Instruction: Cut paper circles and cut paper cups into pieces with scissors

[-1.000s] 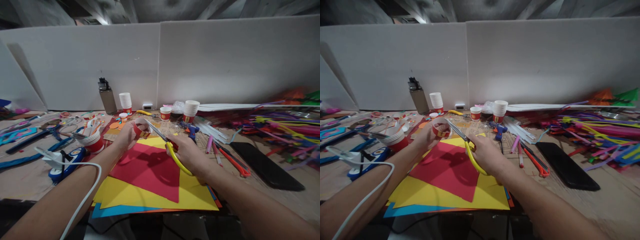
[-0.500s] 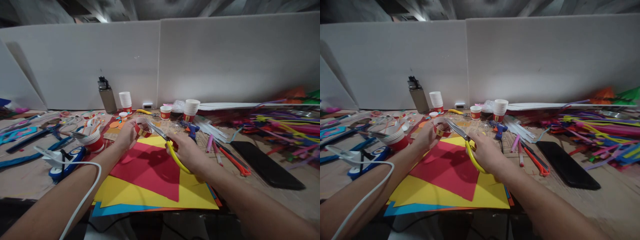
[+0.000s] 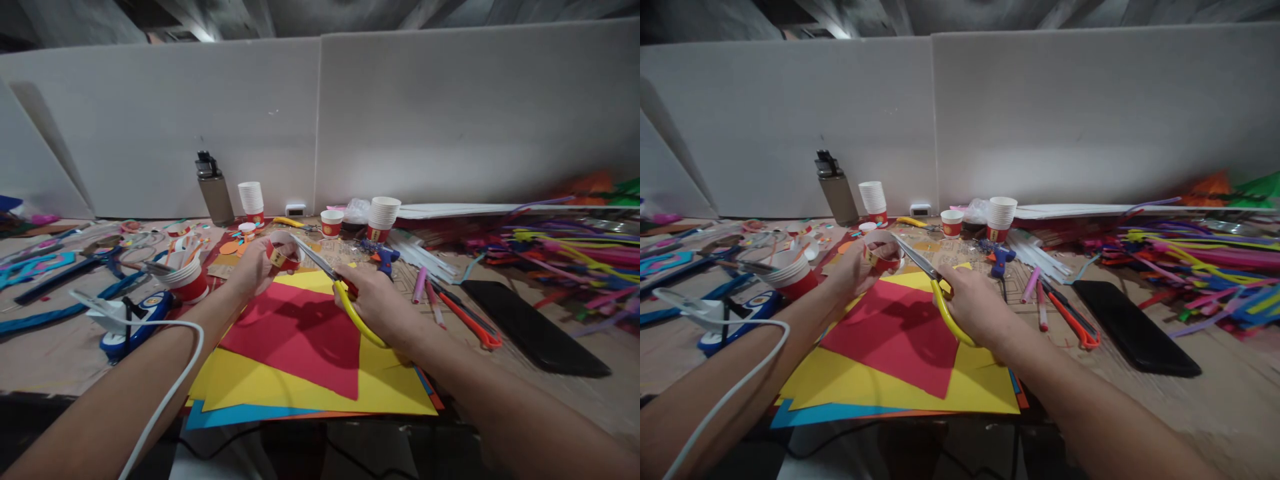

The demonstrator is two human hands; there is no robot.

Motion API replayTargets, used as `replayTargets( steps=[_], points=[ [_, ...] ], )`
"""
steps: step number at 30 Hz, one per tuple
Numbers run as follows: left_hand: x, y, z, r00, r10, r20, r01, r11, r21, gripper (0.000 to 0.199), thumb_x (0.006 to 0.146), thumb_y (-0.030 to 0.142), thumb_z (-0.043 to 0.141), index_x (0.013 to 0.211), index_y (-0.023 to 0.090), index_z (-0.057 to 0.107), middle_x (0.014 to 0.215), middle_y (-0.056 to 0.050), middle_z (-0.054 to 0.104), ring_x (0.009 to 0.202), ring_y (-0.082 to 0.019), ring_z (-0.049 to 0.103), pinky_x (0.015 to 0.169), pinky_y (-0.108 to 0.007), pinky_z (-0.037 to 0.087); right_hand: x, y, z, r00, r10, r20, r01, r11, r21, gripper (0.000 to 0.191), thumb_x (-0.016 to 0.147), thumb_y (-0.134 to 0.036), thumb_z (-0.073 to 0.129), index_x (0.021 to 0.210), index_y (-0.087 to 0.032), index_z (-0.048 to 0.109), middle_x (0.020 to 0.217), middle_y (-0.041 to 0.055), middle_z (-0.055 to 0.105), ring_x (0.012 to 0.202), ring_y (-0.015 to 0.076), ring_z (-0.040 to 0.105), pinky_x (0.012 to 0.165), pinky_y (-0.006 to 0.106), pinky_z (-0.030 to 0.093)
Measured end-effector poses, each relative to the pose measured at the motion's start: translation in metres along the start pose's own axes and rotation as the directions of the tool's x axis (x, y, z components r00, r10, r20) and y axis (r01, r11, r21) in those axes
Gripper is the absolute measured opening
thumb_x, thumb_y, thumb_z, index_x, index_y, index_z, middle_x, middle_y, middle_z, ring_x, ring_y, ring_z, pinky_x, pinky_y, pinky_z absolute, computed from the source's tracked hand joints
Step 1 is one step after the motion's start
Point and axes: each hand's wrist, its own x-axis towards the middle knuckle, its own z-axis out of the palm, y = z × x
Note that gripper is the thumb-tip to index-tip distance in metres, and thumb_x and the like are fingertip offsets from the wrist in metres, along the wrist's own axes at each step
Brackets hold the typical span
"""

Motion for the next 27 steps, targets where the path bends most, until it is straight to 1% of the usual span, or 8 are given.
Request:
replayTargets(
  steps=[4, 6, 9, 13, 15, 20, 25, 27],
  points=[
    [0.0035, -0.0009, 0.0006, 0.986, 0.06, -0.159, -0.06, 0.998, 0.01, 0.017, 0.066, 0.025, 0.074, 0.073, 0.014, 0.064, 0.065, -0.001, 0.063, 0.054, -0.009, 0.054, 0.052, -0.02, 0.043, 0.0009, 0.0005, 0.0, 1.0, 0.024, 0.003, -0.024, 0.999, 0.021, 0.017, 0.084, -0.025, 0.051, 0.095, -0.02, 0.063, 0.08, 0.0061, 0.064, 0.07, 0.0168, 0.054, 0.063, 0.026, 0.035],
    [0.0043, -0.0015, 0.0004, 0.981, 0.078, -0.179, -0.076, 0.997, 0.018, 0.017, 0.066, 0.025, 0.075, 0.072, 0.013, 0.064, 0.064, -0.001, 0.063, 0.054, -0.008, 0.055, 0.053, -0.02, 0.043, 0.0009, 0.0012, 0.0008, 1.0, 0.018, 0.0, -0.018, 0.999, 0.038, 0.018, 0.084, -0.025, 0.052, 0.097, -0.02, 0.062, 0.078, 0.0052, 0.064, 0.068, 0.0161, 0.053, 0.063, 0.025, 0.035],
    [0.0037, -0.0038, -0.001, 0.99, 0.065, -0.122, -0.063, 0.998, 0.018, 0.016, 0.066, 0.025, 0.074, 0.071, 0.014, 0.064, 0.064, -0.001, 0.063, 0.056, -0.009, 0.056, 0.053, -0.02, 0.044, 0.0007, 0.0029, 0.003, 1.0, -0.005, -0.018, 0.005, 0.999, 0.035, 0.017, 0.084, -0.027, 0.053, 0.096, -0.02, 0.061, 0.077, 0.0043, 0.063, 0.067, 0.0157, 0.052, 0.063, 0.025, 0.035],
    [0.0028, -0.0069, -0.0041, 1.0, 0.003, -0.025, -0.002, 1.0, 0.03, 0.015, 0.066, 0.023, 0.072, 0.074, 0.014, 0.063, 0.066, -0.002, 0.064, 0.06, -0.013, 0.06, 0.053, -0.022, 0.046, 0.0005, 0.0041, 0.004, 0.999, -0.022, -0.045, 0.022, 1.0, 0.0, 0.019, 0.084, -0.027, 0.053, 0.098, -0.02, 0.061, 0.081, 0.0048, 0.063, 0.069, 0.0162, 0.051, 0.062, 0.026, 0.034],
    [0.0031, -0.007, -0.0052, 1.0, 0.005, -0.016, -0.004, 0.999, 0.047, 0.015, 0.065, 0.022, 0.072, 0.076, 0.014, 0.063, 0.067, -0.002, 0.064, 0.061, -0.013, 0.06, 0.054, -0.022, 0.046, 0.0004, 0.0041, 0.003, 0.999, -0.026, -0.042, 0.025, 1.0, -0.012, 0.018, 0.083, -0.026, 0.052, 0.098, -0.021, 0.061, 0.081, 0.0044, 0.063, 0.068, 0.0158, 0.05, 0.062, 0.026, 0.033],
    [0.0026, -0.0026, -0.0051, 0.998, 0.013, -0.059, -0.009, 0.998, 0.069, 0.016, 0.066, 0.023, 0.072, 0.072, 0.014, 0.062, 0.064, -0.001, 0.062, 0.057, -0.01, 0.056, 0.052, -0.02, 0.043, -0.0008, 0.0042, -0.0002, 1.0, -0.013, -0.029, 0.012, 1.0, -0.022, 0.016, 0.083, -0.027, 0.053, 0.095, -0.021, 0.061, 0.077, 0.0045, 0.062, 0.068, 0.0163, 0.051, 0.063, 0.026, 0.034],
    [0.0001, 0.0015, -0.005, 1.0, -0.017, 0.019, 0.016, 0.998, 0.06, 0.019, 0.069, 0.028, 0.072, 0.072, 0.013, 0.062, 0.066, -0.003, 0.062, 0.056, -0.01, 0.054, 0.049, -0.021, 0.042, -0.0016, 0.0027, -0.003, 1.0, -0.001, -0.011, 0.001, 1.0, 0.013, 0.017, 0.083, -0.027, 0.052, 0.096, -0.021, 0.062, 0.079, 0.0054, 0.064, 0.069, 0.0165, 0.053, 0.062, 0.025, 0.035],
    [0.0004, 0.0009, -0.006, 0.999, -0.021, 0.031, 0.019, 0.998, 0.059, 0.019, 0.07, 0.029, 0.072, 0.072, 0.013, 0.062, 0.066, -0.003, 0.061, 0.055, -0.01, 0.053, 0.048, -0.021, 0.041, -0.0018, 0.0012, -0.0044, 1.0, 0.005, -0.006, -0.005, 1.0, 0.012, 0.017, 0.084, -0.028, 0.052, 0.095, -0.021, 0.062, 0.078, 0.0056, 0.064, 0.068, 0.0165, 0.053, 0.061, 0.025, 0.034]
  ],
)
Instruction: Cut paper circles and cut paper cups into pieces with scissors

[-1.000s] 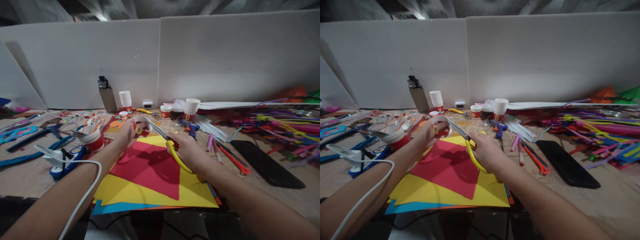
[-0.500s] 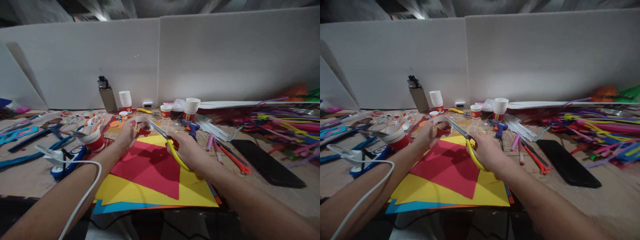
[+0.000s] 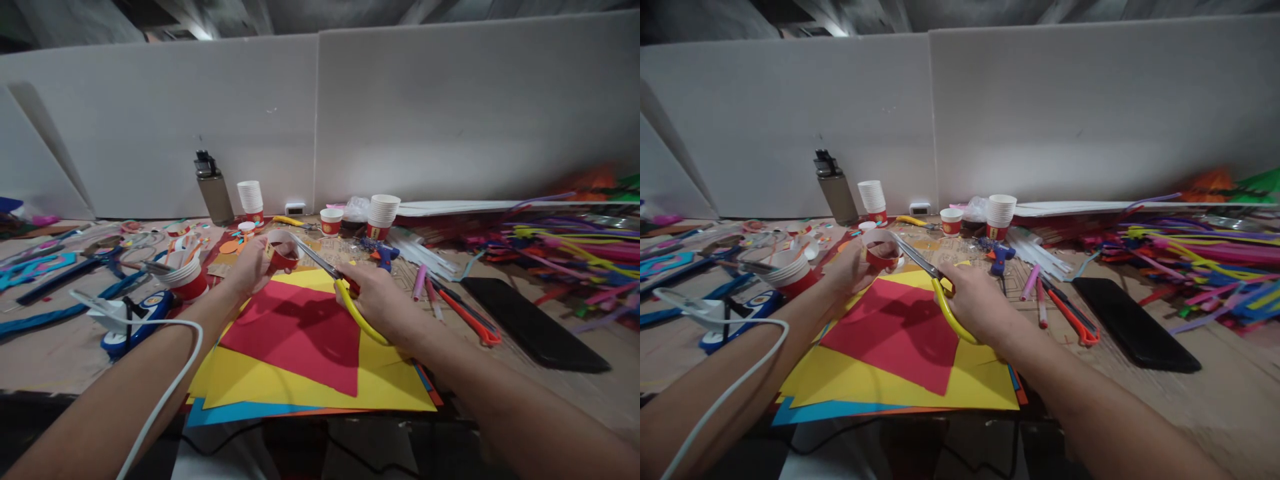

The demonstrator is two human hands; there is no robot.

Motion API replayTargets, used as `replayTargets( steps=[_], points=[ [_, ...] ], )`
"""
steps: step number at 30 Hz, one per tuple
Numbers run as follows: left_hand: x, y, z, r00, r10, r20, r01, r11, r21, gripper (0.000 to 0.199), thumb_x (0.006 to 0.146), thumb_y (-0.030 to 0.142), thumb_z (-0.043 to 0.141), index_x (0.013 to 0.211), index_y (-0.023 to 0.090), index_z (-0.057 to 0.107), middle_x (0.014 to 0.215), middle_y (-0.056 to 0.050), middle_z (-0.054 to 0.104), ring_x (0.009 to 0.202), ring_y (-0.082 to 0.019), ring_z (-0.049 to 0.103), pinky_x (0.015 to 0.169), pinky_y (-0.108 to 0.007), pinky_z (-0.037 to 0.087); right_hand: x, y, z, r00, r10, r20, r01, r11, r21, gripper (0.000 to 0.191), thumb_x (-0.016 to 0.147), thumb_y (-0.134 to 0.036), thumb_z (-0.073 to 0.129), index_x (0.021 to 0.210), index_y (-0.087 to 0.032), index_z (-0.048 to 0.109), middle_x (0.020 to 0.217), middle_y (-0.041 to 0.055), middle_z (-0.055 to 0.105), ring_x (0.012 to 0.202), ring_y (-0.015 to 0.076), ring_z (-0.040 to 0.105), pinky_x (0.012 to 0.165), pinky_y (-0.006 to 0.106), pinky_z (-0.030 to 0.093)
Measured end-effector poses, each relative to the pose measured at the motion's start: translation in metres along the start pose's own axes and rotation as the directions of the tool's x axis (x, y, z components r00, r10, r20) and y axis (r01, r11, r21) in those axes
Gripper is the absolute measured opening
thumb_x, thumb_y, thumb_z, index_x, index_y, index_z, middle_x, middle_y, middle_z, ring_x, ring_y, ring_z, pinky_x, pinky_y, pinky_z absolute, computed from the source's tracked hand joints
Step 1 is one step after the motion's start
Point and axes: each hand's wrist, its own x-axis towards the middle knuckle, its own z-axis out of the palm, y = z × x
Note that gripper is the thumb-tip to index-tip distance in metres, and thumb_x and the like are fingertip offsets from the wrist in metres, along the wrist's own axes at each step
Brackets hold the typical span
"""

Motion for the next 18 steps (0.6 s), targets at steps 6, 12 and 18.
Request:
replayTargets(
  steps=[6, 12, 18],
  points=[
    [0.0007, -0.002, -0.0021, 1.0, -0.015, 0.023, 0.015, 1.0, 0.001, 0.018, 0.072, 0.029, 0.071, 0.074, 0.013, 0.063, 0.066, -0.003, 0.06, 0.055, -0.01, 0.054, 0.047, -0.021, 0.04, -0.0005, -0.0029, -0.0006, 0.999, 0.04, 0.025, -0.04, 0.999, -0.008, 0.012, 0.082, -0.026, 0.052, 0.087, -0.02, 0.062, 0.077, 0.0059, 0.064, 0.066, 0.0158, 0.054, 0.061, 0.025, 0.035],
    [-0.0004, 0.0008, -0.0008, 0.998, -0.027, 0.058, 0.026, 1.0, 0.016, 0.019, 0.073, 0.029, 0.07, 0.073, 0.012, 0.062, 0.068, -0.003, 0.06, 0.055, -0.01, 0.054, 0.049, -0.021, 0.041, -0.0004, -0.001, 0.0012, 0.999, 0.032, 0.008, -0.032, 0.999, -0.002, 0.011, 0.082, -0.026, 0.052, 0.081, -0.02, 0.061, 0.072, 0.0047, 0.062, 0.065, 0.0153, 0.053, 0.06, 0.025, 0.034],
    [0.0038, -0.0017, -0.0023, 0.994, 0.043, -0.099, -0.043, 0.999, -0.003, 0.021, 0.07, 0.029, 0.073, 0.076, 0.013, 0.062, 0.07, -0.002, 0.062, 0.057, -0.009, 0.058, 0.054, -0.021, 0.044, -0.0009, 0.0024, 0.0027, 1.0, 0.018, 0.008, -0.018, 0.999, 0.031, 0.014, 0.084, -0.029, 0.052, 0.088, -0.021, 0.062, 0.07, 0.0024, 0.061, 0.06, 0.0138, 0.049, 0.058, 0.024, 0.032]
  ],
)
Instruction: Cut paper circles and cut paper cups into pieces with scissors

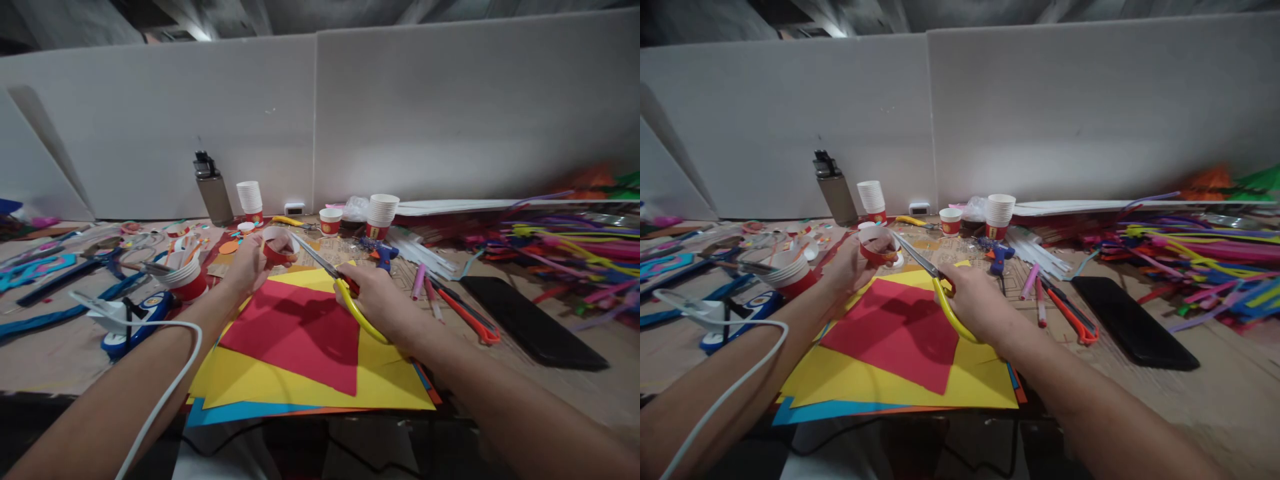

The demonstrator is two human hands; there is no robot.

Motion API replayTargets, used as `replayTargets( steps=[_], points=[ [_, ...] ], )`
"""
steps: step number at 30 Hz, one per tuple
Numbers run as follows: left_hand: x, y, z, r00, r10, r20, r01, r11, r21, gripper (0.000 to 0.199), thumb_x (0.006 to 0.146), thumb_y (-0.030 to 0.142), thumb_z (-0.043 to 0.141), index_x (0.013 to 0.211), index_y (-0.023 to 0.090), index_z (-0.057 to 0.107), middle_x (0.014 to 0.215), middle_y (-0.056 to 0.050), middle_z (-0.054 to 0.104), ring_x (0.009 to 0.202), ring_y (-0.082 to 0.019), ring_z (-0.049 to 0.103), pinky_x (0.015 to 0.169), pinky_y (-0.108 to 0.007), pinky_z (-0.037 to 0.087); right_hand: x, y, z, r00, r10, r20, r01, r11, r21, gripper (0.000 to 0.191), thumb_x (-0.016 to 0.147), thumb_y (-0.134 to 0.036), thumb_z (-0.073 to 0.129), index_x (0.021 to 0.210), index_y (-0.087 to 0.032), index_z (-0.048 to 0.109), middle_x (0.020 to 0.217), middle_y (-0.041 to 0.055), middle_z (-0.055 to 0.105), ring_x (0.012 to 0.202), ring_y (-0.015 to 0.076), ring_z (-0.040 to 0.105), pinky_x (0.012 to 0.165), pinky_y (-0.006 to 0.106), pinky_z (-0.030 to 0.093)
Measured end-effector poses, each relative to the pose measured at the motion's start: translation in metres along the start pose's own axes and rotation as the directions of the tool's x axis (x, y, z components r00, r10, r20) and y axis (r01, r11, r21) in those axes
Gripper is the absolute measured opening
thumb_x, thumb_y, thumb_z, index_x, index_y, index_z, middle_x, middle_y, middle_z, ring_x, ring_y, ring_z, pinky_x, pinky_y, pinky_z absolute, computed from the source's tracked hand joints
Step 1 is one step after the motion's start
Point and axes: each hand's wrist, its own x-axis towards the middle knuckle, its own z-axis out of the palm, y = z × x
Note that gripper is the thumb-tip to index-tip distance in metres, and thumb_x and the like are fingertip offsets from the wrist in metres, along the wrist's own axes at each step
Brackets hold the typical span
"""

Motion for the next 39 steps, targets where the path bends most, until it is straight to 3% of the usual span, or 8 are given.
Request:
replayTargets(
  steps=[7, 15, 23, 30, 35, 39],
  points=[
    [-0.0029, -0.0042, -0.0004, 0.984, -0.049, 0.174, 0.034, 0.996, 0.087, 0.024, 0.073, 0.034, 0.071, 0.072, 0.012, 0.062, 0.067, -0.003, 0.06, 0.056, -0.01, 0.057, 0.049, -0.022, 0.043, 0.0013, 0.005, 0.0048, 0.998, -0.051, -0.032, 0.05, 0.998, -0.034, 0.022, 0.083, -0.029, 0.053, 0.102, -0.021, 0.062, 0.08, 0.0046, 0.063, 0.069, 0.0158, 0.051, 0.061, 0.025, 0.033],
    [-0.0018, -0.0043, -0.0026, 0.987, -0.095, 0.132, 0.085, 0.993, 0.081, 0.023, 0.069, 0.031, 0.075, 0.073, 0.012, 0.061, 0.066, -0.003, 0.062, 0.055, -0.011, 0.058, 0.048, -0.023, 0.043, 0.0008, 0.0021, 0.0012, 1.0, -0.008, 0.001, 0.008, 0.999, -0.046, 0.016, 0.083, -0.028, 0.054, 0.093, -0.021, 0.064, 0.075, 0.0048, 0.062, 0.068, 0.0157, 0.051, 0.062, 0.025, 0.035],
    [-0.0046, 0.0018, 0.0005, 0.978, -0.128, 0.164, 0.115, 0.989, 0.09, 0.027, 0.07, 0.034, 0.074, 0.074, 0.01, 0.062, 0.068, -0.004, 0.062, 0.053, -0.011, 0.059, 0.047, -0.021, 0.044, -0.0006, -0.0025, -0.0025, 1.0, 0.016, 0.018, -0.016, 1.0, -0.009, 0.013, 0.081, -0.025, 0.054, 0.088, -0.02, 0.064, 0.075, 0.0051, 0.066, 0.067, 0.0159, 0.054, 0.061, 0.025, 0.034],
    [0.0009, -0.0035, -0.0016, 1.0, 0.017, 0.021, -0.018, 0.999, 0.04, 0.022, 0.07, 0.031, 0.073, 0.073, 0.012, 0.061, 0.068, -0.002, 0.063, 0.054, -0.01, 0.059, 0.052, -0.022, 0.046, 0.0, -0.0005, -0.0031, 0.999, 0.028, 0.035, -0.028, 1.0, 0.007, 0.011, 0.08, -0.026, 0.054, 0.084, -0.019, 0.061, 0.071, 0.0028, 0.062, 0.062, 0.0137, 0.05, 0.057, 0.024, 0.031],
    [-0.0033, -0.003, 0.0005, 0.991, -0.057, 0.121, 0.045, 0.994, 0.096, 0.024, 0.069, 0.032, 0.073, 0.071, 0.012, 0.062, 0.069, -0.005, 0.065, 0.057, -0.013, 0.061, 0.051, -0.024, 0.046, 0.0001, 0.0018, -0.0001, 1.0, -0.025, 0.017, 0.025, 1.0, -0.011, 0.016, 0.084, -0.028, 0.052, 0.091, -0.019, 0.062, 0.075, 0.0037, 0.062, 0.064, 0.0139, 0.05, 0.058, 0.024, 0.031],
    [-0.0062, -0.003, 0.002, 0.983, -0.082, 0.167, 0.065, 0.992, 0.104, 0.024, 0.069, 0.032, 0.074, 0.071, 0.012, 0.062, 0.071, -0.006, 0.066, 0.06, -0.015, 0.063, 0.05, -0.024, 0.046, 0.0001, 0.0033, 0.0031, 1.0, 0.001, 0.017, 0.0, 0.998, -0.065, 0.018, 0.085, -0.03, 0.051, 0.094, -0.02, 0.063, 0.077, 0.0055, 0.062, 0.068, 0.0156, 0.052, 0.062, 0.025, 0.034]
  ],
)
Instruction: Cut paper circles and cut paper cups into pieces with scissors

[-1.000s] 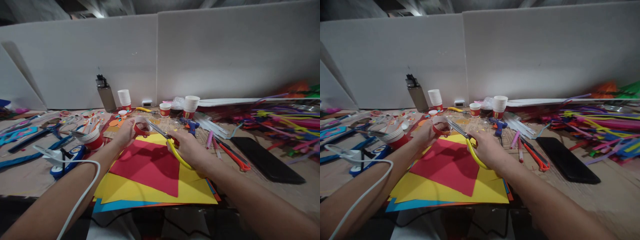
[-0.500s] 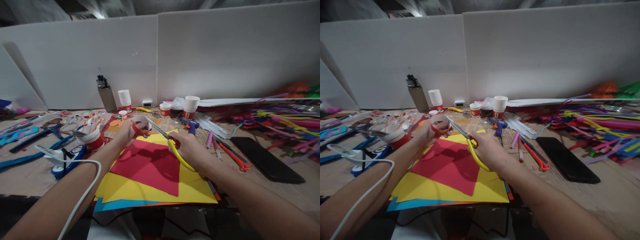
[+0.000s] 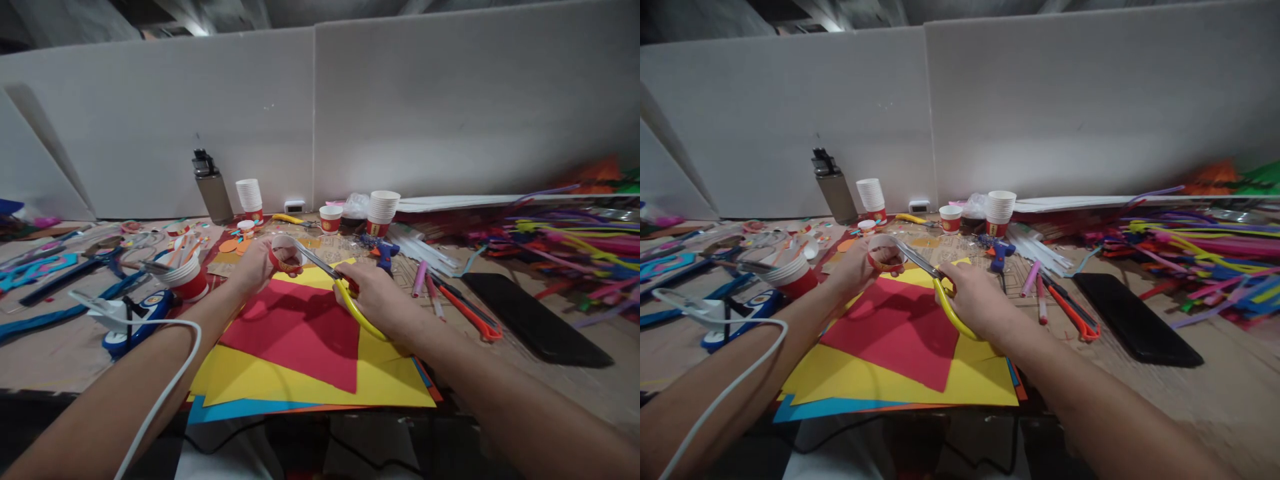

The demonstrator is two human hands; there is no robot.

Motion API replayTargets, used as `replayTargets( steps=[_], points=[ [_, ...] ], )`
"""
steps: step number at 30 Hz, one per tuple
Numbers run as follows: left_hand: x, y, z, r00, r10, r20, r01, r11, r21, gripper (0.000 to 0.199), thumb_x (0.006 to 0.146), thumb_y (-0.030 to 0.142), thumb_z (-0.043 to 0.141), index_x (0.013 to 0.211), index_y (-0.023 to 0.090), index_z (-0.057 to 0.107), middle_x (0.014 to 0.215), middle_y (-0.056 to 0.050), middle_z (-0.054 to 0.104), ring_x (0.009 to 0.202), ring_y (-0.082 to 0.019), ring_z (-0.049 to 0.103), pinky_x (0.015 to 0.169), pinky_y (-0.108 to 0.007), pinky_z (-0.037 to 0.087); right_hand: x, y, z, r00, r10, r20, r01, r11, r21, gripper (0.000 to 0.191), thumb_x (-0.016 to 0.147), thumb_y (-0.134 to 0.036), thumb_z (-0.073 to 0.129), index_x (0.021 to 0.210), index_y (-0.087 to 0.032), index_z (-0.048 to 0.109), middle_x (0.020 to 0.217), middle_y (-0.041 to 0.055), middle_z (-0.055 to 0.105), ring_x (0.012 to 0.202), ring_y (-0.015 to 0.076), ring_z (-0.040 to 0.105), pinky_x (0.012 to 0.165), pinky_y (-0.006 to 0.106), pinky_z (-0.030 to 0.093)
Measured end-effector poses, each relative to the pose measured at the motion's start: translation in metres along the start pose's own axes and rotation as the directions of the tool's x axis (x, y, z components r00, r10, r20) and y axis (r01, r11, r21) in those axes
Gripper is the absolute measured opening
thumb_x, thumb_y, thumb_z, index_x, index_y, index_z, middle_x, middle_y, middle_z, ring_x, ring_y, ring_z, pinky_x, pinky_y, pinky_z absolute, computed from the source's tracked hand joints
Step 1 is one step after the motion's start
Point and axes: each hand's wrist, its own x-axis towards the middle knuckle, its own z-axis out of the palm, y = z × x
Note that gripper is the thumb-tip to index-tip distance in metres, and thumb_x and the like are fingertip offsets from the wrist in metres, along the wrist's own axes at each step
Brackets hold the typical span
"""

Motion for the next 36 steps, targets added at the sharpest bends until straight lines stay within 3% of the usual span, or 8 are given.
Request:
replayTargets(
  steps=[11, 20, 27, 36],
  points=[
    [0.003, 0.003, 0.0, 0.999, -0.04, 0.024, 0.04, 0.999, 0.02, 0.033, 0.066, 0.039, 0.077, 0.071, 0.01, 0.062, 0.063, -0.005, 0.063, 0.05, -0.013, 0.061, 0.043, -0.021, 0.044, -0.001, -0.004, -0.004, 0.999, 0.031, 0.034, -0.032, 0.999, 0.027, 0.018, 0.081, -0.027, 0.053, 0.093, -0.02, 0.065, 0.077, 0.0055, 0.066, 0.064, 0.0153, 0.053, 0.059, 0.025, 0.033],
    [0.004, -0.001, -0.003, 0.996, -0.028, -0.083, 0.022, 0.997, -0.071, 0.03, 0.071, 0.038, 0.074, 0.077, 0.011, 0.063, 0.073, -0.005, 0.065, 0.063, -0.013, 0.064, 0.058, -0.024, 0.051, -0.001, -0.003, -0.004, 0.996, 0.079, 0.042, -0.082, 0.995, 0.062, 0.014, 0.082, -0.024, 0.052, 0.085, -0.019, 0.065, 0.072, 0.0042, 0.064, 0.06, 0.0137, 0.052, 0.055, 0.023, 0.031],
    [0.004, -0.008, 0.003, 0.977, -0.004, -0.211, -0.02, 0.994, -0.109, 0.027, 0.065, 0.032, 0.079, 0.076, 0.012, 0.065, 0.069, -0.003, 0.063, 0.06, -0.01, 0.057, 0.058, -0.022, 0.048, -0.001, -0.001, -0.005, 0.996, 0.073, 0.051, -0.076, 0.996, 0.054, 0.012, 0.08, -0.024, 0.054, 0.084, -0.019, 0.064, 0.072, 0.0035, 0.064, 0.061, 0.0128, 0.051, 0.055, 0.022, 0.031],
    [0.004, -0.011, 0.002, 0.984, -0.029, -0.178, 0.006, 0.992, -0.129, 0.024, 0.069, 0.032, 0.076, 0.074, 0.013, 0.063, 0.065, -0.001, 0.062, 0.057, -0.008, 0.056, 0.056, -0.02, 0.044, 0.0, 0.002, -0.003, 0.997, 0.053, 0.059, -0.057, 0.996, 0.068, 0.011, 0.08, -0.023, 0.053, 0.082, -0.019, 0.062, 0.072, 0.0035, 0.063, 0.062, 0.0133, 0.052, 0.058, 0.023, 0.034]
  ],
)
